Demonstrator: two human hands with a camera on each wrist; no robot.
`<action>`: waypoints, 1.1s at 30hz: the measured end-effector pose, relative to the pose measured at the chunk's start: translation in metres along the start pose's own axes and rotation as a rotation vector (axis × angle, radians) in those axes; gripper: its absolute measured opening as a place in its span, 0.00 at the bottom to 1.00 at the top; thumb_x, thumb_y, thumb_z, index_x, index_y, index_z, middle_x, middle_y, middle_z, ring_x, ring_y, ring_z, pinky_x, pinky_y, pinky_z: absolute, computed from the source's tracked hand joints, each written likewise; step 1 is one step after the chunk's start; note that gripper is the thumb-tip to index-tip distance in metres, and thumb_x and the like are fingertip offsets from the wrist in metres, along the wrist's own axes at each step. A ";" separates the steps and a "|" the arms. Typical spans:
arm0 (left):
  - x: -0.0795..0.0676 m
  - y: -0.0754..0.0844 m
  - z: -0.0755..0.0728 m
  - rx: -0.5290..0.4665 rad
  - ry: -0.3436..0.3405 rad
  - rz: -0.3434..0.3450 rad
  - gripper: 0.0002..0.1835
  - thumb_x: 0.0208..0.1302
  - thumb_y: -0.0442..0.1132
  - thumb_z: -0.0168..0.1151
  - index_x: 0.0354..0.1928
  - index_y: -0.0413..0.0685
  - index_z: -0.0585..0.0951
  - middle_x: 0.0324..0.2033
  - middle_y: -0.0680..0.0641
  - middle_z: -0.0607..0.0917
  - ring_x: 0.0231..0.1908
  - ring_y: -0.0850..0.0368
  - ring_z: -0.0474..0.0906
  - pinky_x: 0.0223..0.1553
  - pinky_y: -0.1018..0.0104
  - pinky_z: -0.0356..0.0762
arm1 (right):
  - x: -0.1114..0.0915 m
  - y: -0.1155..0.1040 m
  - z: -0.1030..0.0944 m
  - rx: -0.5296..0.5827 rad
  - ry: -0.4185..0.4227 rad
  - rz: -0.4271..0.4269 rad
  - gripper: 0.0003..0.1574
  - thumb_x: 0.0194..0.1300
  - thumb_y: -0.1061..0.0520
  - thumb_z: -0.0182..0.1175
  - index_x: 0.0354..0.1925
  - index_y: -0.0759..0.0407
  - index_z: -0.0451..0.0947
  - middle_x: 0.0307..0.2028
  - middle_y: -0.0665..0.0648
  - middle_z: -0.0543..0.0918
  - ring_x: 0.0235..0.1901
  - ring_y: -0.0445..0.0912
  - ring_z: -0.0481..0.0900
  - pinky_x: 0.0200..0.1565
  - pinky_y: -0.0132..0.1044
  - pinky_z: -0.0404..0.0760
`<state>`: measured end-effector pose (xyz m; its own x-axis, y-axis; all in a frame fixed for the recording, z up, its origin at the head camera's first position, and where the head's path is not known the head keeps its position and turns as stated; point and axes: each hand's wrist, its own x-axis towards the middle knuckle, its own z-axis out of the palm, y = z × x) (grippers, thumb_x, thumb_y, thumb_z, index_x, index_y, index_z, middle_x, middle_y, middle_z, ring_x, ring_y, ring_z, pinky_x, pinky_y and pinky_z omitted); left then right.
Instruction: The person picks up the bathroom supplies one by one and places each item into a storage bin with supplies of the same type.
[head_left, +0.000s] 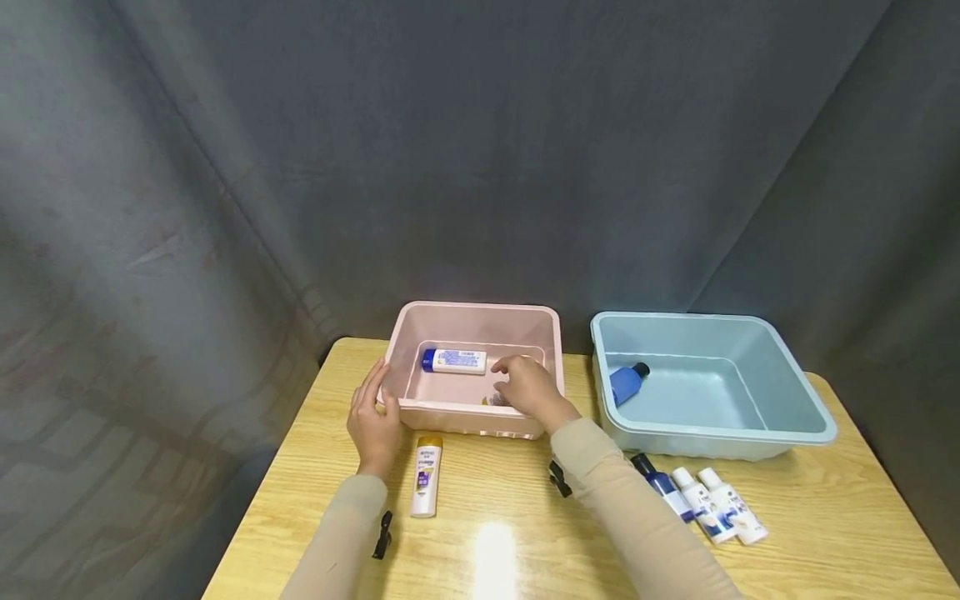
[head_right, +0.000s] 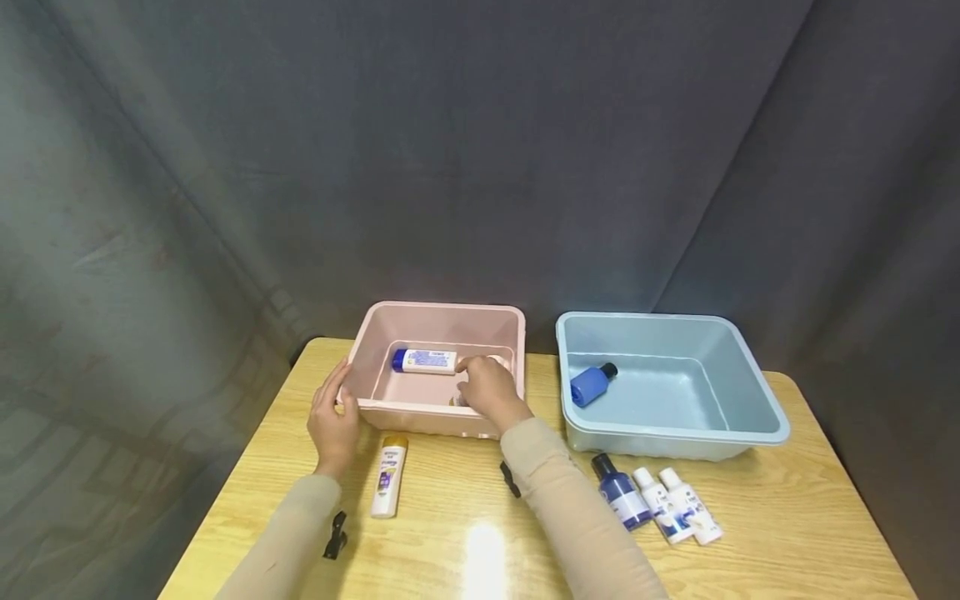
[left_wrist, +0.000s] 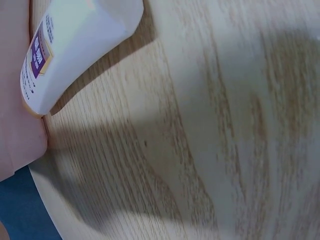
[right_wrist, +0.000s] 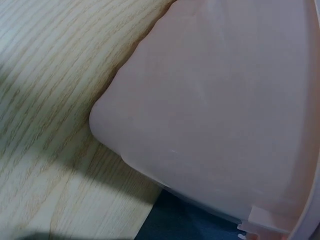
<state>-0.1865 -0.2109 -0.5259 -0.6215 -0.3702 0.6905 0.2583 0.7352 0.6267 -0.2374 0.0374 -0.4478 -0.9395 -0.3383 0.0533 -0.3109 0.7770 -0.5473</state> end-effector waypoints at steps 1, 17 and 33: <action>0.000 0.000 0.000 0.001 -0.002 -0.004 0.22 0.63 0.31 0.54 0.58 0.47 0.82 0.59 0.49 0.81 0.54 0.45 0.78 0.49 0.48 0.75 | -0.001 0.000 0.000 -0.009 0.005 -0.003 0.16 0.61 0.61 0.68 0.48 0.57 0.85 0.47 0.59 0.85 0.48 0.54 0.82 0.50 0.49 0.79; -0.001 -0.001 0.000 -0.010 -0.008 -0.007 0.22 0.64 0.30 0.53 0.59 0.46 0.82 0.60 0.49 0.81 0.55 0.44 0.78 0.50 0.48 0.75 | -0.015 -0.009 -0.007 0.037 0.163 -0.025 0.14 0.65 0.59 0.65 0.49 0.54 0.85 0.50 0.54 0.86 0.48 0.53 0.82 0.46 0.49 0.81; 0.002 -0.002 -0.001 0.005 -0.010 0.023 0.22 0.63 0.31 0.54 0.58 0.46 0.82 0.58 0.47 0.82 0.51 0.43 0.79 0.46 0.48 0.76 | -0.041 -0.034 -0.018 0.013 0.279 -0.209 0.12 0.62 0.59 0.68 0.46 0.56 0.85 0.49 0.55 0.85 0.53 0.53 0.80 0.55 0.49 0.78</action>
<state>-0.1876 -0.2134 -0.5254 -0.6227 -0.3475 0.7010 0.2687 0.7465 0.6087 -0.1912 0.0343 -0.4161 -0.8596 -0.3296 0.3905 -0.5002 0.6988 -0.5113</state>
